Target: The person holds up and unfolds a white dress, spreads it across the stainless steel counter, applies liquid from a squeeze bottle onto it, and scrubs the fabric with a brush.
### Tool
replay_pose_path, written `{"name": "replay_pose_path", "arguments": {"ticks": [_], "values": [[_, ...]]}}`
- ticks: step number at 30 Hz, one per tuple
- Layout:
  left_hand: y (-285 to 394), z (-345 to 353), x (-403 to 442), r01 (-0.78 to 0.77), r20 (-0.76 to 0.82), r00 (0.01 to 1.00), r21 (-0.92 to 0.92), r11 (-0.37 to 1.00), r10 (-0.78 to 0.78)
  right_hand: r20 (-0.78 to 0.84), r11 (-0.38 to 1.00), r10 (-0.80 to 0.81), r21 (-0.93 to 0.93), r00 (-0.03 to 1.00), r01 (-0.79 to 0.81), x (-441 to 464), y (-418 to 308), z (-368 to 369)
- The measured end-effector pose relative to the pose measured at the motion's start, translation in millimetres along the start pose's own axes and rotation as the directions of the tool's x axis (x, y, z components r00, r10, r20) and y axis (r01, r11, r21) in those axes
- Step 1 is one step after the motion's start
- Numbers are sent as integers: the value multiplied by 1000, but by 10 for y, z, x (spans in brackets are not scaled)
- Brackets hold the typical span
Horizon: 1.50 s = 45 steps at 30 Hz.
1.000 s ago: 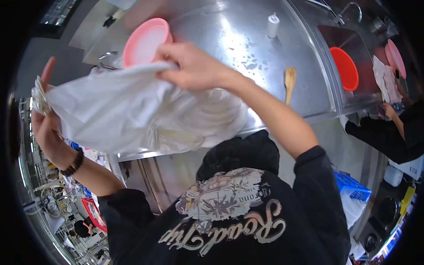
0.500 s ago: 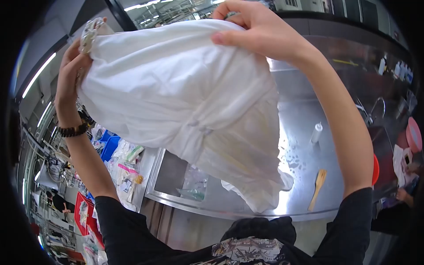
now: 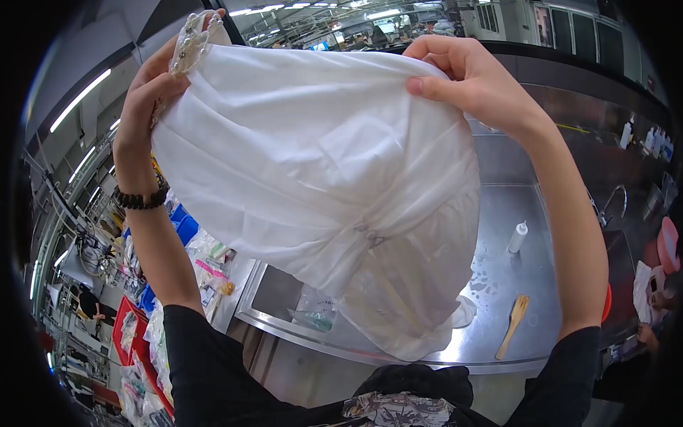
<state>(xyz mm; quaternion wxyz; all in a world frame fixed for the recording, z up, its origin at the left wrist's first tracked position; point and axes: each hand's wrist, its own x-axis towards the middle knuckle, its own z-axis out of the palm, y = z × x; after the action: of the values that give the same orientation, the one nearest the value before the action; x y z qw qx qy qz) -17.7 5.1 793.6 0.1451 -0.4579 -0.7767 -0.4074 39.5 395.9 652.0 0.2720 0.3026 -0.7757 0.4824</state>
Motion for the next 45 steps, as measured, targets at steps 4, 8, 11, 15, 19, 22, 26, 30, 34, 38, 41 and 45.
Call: {"name": "replay_pose_path", "arguments": {"ticks": [4, 8, 11, 15, 19, 22, 26, 30, 34, 38, 41, 45], "values": [[119, 155, 6, 58, 28, 998, -8, 998, -58, -5, 999, 29, 18, 1000, -29, 8, 45, 51], [170, 376, 90, -31, -38, 999, -120, 992, 26, -375, 791, -511, -556, 773, 254, -88, -120, 564], [298, 549, 148, 34, 22, 999, -82, 996, -32, -195, 880, -320, -425, 927, 214, -315, -502, 920], [356, 598, 175, 120, 116, 987, -64, 991, -112, -65, 967, -44, -253, 997, 27, -293, -543, 869], [349, 559, 182, 115, 151, 983, -72, 991, -103, -64, 993, 120, 13, 991, -119, -203, -472, 723], [359, 640, 163, 102, 188, 978, -42, 994, -92, 47, 953, -9, -301, 999, 23, -312, -474, 1002], [329, 686, 157, 67, 210, 976, -12, 998, -63, 39, 976, 20, -217, 999, -11, -361, -233, 897], [191, 595, 131, -29, 191, 981, 2, 1000, 28, 6, 993, 112, 46, 994, -112, -297, -166, 739], [-26, 487, 93, -95, 168, 982, 9, 995, 92, -8, 950, 195, 249, 981, -187, -347, -288, 547], [-206, 395, 61, 12, 201, 979, -35, 999, -5, -5, 980, 141, 143, 990, -139, -331, -389, 493], [-167, 401, 89, 126, 242, 964, -52, 991, -110, -26, 977, 146, 161, 989, -140, -350, -386, 476], [-243, 383, 62, 192, 271, 950, -114, 975, -155, -39, 970, 150, 200, 988, -140, -357, -363, 487]]}}
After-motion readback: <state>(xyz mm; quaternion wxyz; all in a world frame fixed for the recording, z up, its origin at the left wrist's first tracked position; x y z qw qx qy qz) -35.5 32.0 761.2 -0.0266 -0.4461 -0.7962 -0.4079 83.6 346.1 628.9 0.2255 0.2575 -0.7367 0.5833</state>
